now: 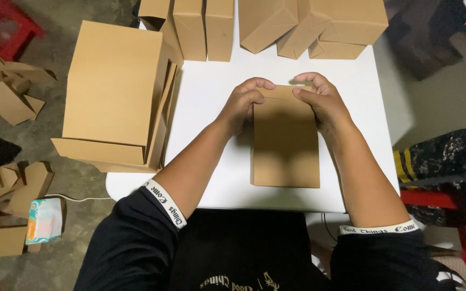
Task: Folding flat cardboard templates into boxes and stacking them on a table.
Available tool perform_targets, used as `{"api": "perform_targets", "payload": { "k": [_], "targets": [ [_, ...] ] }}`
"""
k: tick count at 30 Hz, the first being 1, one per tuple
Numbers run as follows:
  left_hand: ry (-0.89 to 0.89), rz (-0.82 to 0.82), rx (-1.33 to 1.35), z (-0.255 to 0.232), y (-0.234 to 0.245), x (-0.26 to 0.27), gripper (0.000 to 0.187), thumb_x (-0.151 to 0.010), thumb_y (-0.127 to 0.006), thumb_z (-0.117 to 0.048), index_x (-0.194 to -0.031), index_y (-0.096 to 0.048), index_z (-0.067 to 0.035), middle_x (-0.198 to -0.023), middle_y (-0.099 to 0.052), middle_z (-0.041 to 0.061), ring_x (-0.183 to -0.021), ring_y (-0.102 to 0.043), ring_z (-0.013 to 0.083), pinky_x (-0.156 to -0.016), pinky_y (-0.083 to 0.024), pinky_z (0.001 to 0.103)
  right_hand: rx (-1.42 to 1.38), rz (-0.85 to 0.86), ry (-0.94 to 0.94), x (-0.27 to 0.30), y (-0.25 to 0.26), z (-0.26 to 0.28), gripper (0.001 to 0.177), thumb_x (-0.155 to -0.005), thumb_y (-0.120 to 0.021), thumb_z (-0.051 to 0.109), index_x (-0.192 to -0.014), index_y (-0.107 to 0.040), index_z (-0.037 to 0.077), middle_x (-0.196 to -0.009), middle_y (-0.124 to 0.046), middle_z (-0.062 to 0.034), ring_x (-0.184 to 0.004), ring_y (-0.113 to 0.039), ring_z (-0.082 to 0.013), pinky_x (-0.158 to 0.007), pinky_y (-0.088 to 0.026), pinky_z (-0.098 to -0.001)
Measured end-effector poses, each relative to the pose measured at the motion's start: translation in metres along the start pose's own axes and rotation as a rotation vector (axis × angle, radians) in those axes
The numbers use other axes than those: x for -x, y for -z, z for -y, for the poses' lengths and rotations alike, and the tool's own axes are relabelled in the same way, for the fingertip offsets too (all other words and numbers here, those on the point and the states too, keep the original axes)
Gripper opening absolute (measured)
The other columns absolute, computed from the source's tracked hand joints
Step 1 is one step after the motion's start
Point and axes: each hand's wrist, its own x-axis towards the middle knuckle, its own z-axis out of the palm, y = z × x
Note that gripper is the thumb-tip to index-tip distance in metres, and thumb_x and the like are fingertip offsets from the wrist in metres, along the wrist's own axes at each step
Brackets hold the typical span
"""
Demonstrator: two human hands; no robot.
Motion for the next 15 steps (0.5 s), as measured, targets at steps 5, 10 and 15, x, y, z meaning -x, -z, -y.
{"api": "perform_targets", "payload": {
  "k": [5,10,15],
  "targets": [
    [0.022,-0.134,-0.207,-0.088,-0.075,0.068,0.081,-0.095,-0.057,-0.052,-0.158,-0.032,-0.007,-0.167,-0.021,0.028,-0.155,-0.019,0.0466,-0.125,-0.018,0.061,-0.030,-0.009,-0.024,0.003,-0.004,0.004,0.039,-0.092,-0.073,0.007,-0.128,-0.057,0.008,-0.097,-0.075,-0.0146,-0.077,-0.077,-0.0240,-0.067,-0.064,-0.0332],
    [0.298,-0.163,-0.285,-0.058,-0.048,0.036,0.069,-0.091,-0.059,-0.066,-0.132,-0.064,-0.010,-0.121,-0.071,0.016,-0.122,-0.065,0.0365,-0.109,-0.043,0.055,-0.038,0.019,-0.013,0.011,-0.016,0.013,0.037,-0.093,-0.072,0.007,-0.128,-0.059,0.007,-0.095,-0.074,-0.0131,-0.078,-0.076,-0.0238,-0.069,-0.063,-0.0325],
    [0.317,-0.185,-0.325,-0.053,-0.046,0.029,0.060,-0.091,-0.066,-0.057,-0.129,-0.067,-0.011,-0.118,-0.072,0.018,-0.120,-0.067,0.0395,-0.105,-0.044,0.056,-0.024,0.031,-0.045,0.006,-0.010,0.013,0.035,-0.095,-0.071,0.011,-0.128,-0.060,0.008,-0.095,-0.074,-0.0123,-0.079,-0.076,-0.0229,-0.070,-0.063,-0.0335]
  ]
}}
